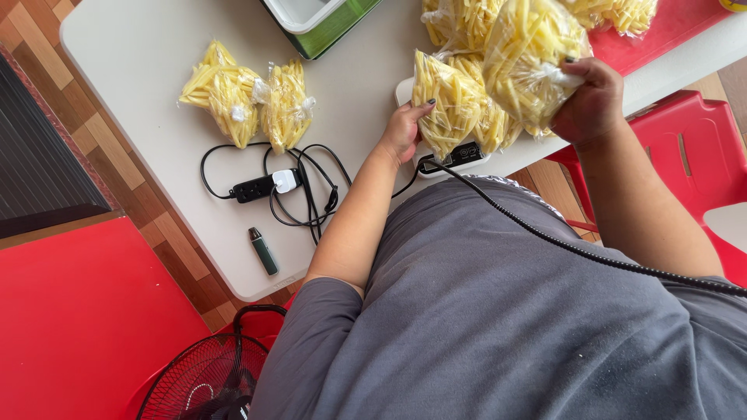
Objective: The person repeatedly picks up plastic-wrapped bundles of yellow noodles, places them on a digital scale, and transfers them into a white plastic container. The person also moves a knife and adjusts the container lid during the process.
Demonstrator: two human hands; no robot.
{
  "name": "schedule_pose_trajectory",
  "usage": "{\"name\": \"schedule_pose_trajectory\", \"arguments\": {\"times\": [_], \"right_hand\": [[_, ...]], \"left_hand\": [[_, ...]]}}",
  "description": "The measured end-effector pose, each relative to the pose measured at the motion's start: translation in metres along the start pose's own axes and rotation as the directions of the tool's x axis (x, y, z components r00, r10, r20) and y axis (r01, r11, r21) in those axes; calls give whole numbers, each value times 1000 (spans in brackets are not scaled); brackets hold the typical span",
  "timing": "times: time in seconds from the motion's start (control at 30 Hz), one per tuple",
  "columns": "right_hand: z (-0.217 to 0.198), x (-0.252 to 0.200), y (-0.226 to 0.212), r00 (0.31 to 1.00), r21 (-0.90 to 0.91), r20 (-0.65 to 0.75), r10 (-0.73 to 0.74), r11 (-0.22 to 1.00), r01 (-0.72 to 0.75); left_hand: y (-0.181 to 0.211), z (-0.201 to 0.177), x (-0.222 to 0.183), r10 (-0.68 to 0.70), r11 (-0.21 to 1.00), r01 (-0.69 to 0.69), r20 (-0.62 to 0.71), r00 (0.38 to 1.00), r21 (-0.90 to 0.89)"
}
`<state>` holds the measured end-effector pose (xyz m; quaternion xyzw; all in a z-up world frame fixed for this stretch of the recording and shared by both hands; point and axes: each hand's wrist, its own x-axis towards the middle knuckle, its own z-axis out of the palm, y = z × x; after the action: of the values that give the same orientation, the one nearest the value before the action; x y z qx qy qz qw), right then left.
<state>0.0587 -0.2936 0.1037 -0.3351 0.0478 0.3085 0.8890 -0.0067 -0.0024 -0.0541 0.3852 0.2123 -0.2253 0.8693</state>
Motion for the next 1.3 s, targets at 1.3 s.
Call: {"name": "schedule_pose_trajectory", "arguments": {"times": [1.3], "right_hand": [[-95,76,-131,878,-467,-73,-473,794,389]], "left_hand": [[10,17,-48,375,477,-26,-177,910,878]]}}
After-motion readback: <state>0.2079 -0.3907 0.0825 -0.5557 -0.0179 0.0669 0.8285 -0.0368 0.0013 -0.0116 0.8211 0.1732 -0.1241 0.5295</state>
